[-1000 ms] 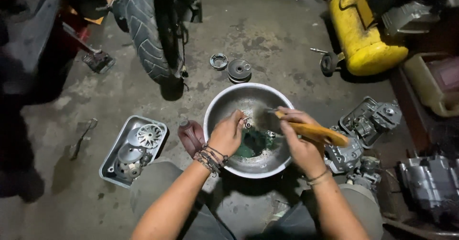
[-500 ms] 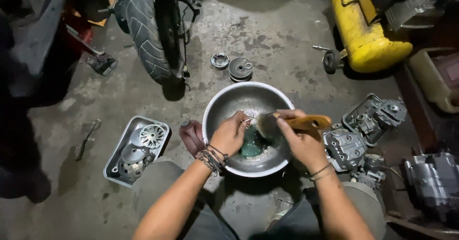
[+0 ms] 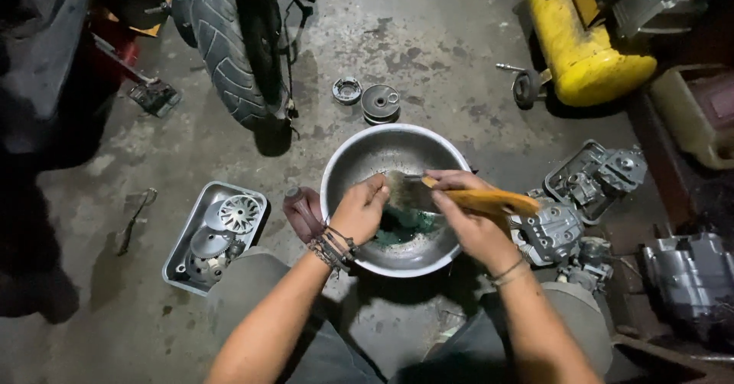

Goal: Cleaning small metal motorcycle components in a basin of solvent using a brush and transferring them to a tray.

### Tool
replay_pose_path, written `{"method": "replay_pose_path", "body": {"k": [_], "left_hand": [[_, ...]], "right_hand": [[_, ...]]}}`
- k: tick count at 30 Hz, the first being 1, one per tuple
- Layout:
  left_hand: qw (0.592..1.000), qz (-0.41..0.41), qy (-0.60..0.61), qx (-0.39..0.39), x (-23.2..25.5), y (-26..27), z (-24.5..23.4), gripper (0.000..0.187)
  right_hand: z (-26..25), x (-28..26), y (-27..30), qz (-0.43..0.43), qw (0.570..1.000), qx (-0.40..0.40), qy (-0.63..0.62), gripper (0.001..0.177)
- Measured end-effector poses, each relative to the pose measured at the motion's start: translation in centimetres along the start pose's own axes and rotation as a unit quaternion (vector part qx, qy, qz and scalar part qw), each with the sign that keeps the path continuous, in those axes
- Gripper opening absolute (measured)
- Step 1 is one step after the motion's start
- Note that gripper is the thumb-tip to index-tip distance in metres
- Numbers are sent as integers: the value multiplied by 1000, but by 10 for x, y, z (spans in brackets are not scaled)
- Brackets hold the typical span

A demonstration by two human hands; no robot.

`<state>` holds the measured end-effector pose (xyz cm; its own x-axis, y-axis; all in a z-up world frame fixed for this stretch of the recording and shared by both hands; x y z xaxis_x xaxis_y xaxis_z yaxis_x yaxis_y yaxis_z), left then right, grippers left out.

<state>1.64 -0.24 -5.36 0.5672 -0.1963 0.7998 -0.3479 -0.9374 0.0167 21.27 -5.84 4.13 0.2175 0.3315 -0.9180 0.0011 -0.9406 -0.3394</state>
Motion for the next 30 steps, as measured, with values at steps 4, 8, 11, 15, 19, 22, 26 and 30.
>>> {"method": "replay_pose_path", "body": {"k": [4,8,11,15,19,22,26,30], "left_hand": [[1000,-11,16,-18,19,5,-14,20],[999,-28,36,-9,13,5,-10,16],[999,-29,32,-1,4,0,-3,15],[999,-29,14,29,-4,-3,-8,17],[998,-27,54,37,8,4,-8,23],[999,7,26,34,21,9,-14,30],[999,25,46,13,19,8,-12,45],[998,57,16,25,29,12,-15,60]], "right_hand": [[-8,17,3,29,994,13,102,12],[-8,-3,4,-30,998,43,19,9],[-2,3,5,-29,998,13,50,9],[-13,6,4,-40,993,38,100,9],[-5,-4,7,-49,997,40,51,11],[5,7,7,43,997,4,61,20],[-4,-5,10,4,996,59,73,15],[13,-7,9,-32,998,14,47,8]]}}
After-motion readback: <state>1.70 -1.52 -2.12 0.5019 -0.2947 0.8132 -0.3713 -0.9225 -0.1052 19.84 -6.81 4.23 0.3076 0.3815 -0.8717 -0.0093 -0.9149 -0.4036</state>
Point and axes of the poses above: each hand's wrist, its own y-axis away from the middle knuckle, its own z-axis out of the palm, x = y × z, the point moved 3 cm from there along -y, towards the middle knuckle, and after that the axes turned 12 degrees about -y, right-handed, at the moved point
